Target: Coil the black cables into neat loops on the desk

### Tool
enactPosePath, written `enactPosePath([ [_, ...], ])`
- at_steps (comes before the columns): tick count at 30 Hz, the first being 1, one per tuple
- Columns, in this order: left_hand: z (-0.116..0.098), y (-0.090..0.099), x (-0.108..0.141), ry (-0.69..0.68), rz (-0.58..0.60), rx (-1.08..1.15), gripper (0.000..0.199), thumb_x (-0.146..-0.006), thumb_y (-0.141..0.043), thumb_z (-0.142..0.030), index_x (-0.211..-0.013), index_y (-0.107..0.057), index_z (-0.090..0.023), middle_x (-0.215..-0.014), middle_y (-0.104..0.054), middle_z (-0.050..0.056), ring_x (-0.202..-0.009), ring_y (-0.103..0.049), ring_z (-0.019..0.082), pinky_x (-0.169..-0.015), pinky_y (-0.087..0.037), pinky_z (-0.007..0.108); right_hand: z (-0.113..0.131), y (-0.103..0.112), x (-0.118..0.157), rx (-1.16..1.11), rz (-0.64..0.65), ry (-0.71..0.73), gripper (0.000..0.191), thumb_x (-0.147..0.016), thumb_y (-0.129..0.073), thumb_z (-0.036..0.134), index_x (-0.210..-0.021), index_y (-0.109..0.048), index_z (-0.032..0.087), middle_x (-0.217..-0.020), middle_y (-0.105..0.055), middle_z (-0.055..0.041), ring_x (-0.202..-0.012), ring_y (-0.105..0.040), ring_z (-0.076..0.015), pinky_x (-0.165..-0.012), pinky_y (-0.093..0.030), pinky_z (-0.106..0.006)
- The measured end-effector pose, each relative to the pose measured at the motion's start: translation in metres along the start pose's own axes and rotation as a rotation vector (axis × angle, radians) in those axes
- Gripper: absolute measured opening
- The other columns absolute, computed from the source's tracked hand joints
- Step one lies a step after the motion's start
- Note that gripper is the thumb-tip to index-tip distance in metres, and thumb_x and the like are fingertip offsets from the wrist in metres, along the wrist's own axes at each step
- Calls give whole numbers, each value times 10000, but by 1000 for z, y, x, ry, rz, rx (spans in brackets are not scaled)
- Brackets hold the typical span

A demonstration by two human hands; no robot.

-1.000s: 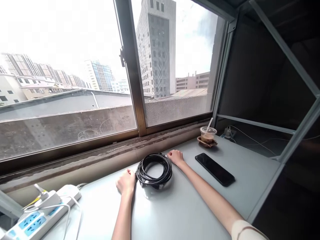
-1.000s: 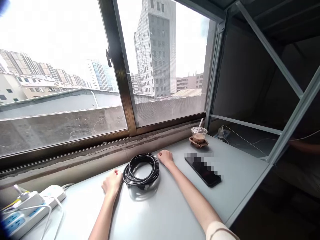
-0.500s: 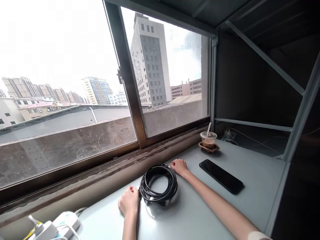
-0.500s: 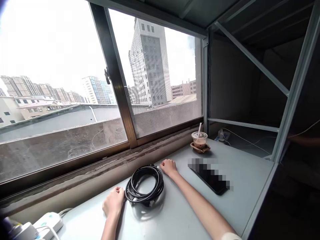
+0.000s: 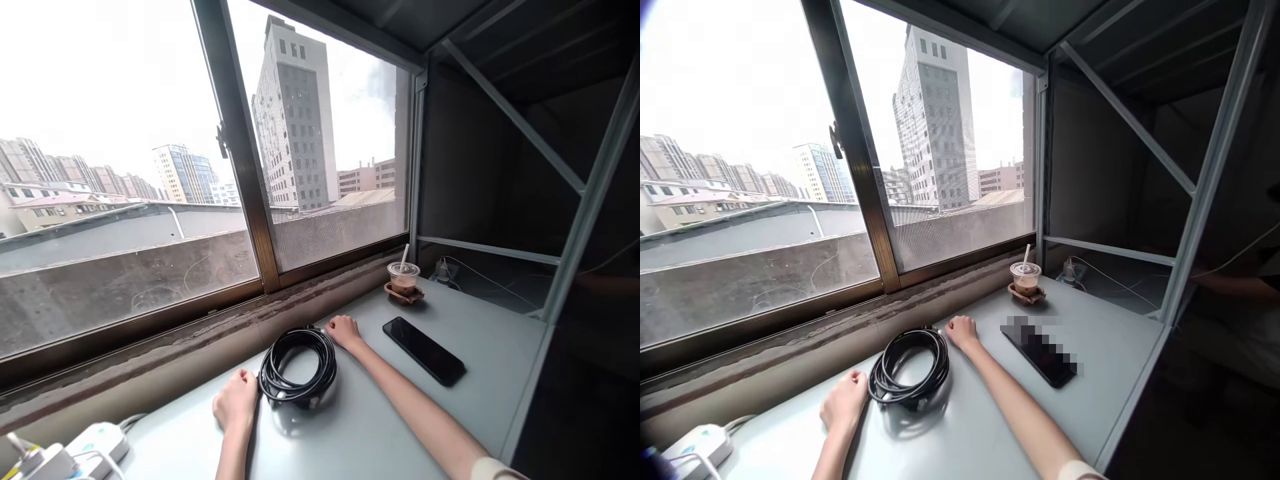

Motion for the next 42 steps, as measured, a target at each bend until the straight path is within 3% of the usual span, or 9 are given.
enactPosePath([
  [9, 3, -1, 8, 25, -103, 26, 355, -859, -302, -229, -866, -656, -202, -895, -716, 121, -901, -654, 271, -769, -405, 324, 2, 1, 7, 16, -12, 44, 304, -922, -472, 383, -850, -648, 146, -891, -676, -49, -832, -630, -149, -788, -490, -345],
  [14, 4, -2, 11, 23, -138, 16, 366, -874, -304, -205, -921, -667, -181, -914, -718, 113, -897, -656, 240, -791, -388, 305, 0, 0, 7, -13, -35, 66, 361, -906, -406, 327, -741, -704, 210, -878, -716, -89, -855, -660, -216, -664, -427, -280],
  [25, 2, -3, 13, 17, -142, 18, 352, -878, -327, -190, -935, -673, -169, -927, -712, 123, -905, -648, 246, -795, -374, 315, -4, 0, 6, -24, -27, 53, 373, -878, -405, 351, -716, -714, 217, -864, -716, -108, -843, -654, -241, -588, -340, -260],
  [42, 4, -10, 12, 26, -156, 49, 344, -874, -340, -202, -909, -680, -163, -909, -712, 119, -888, -647, 240, -783, -367, 326, -8, -3, 8, -1, -3, 44, 379, -861, -405, 396, -685, -692, 222, -853, -709, -105, -820, -649, -257, -558, -313, -269],
])
Point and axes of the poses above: each hand's wrist, its own x-axis away from the middle knuckle, its own y-axis out of the back of the hand, z = x × y, the point moved 8 cm from there along -x, towards the middle knuckle
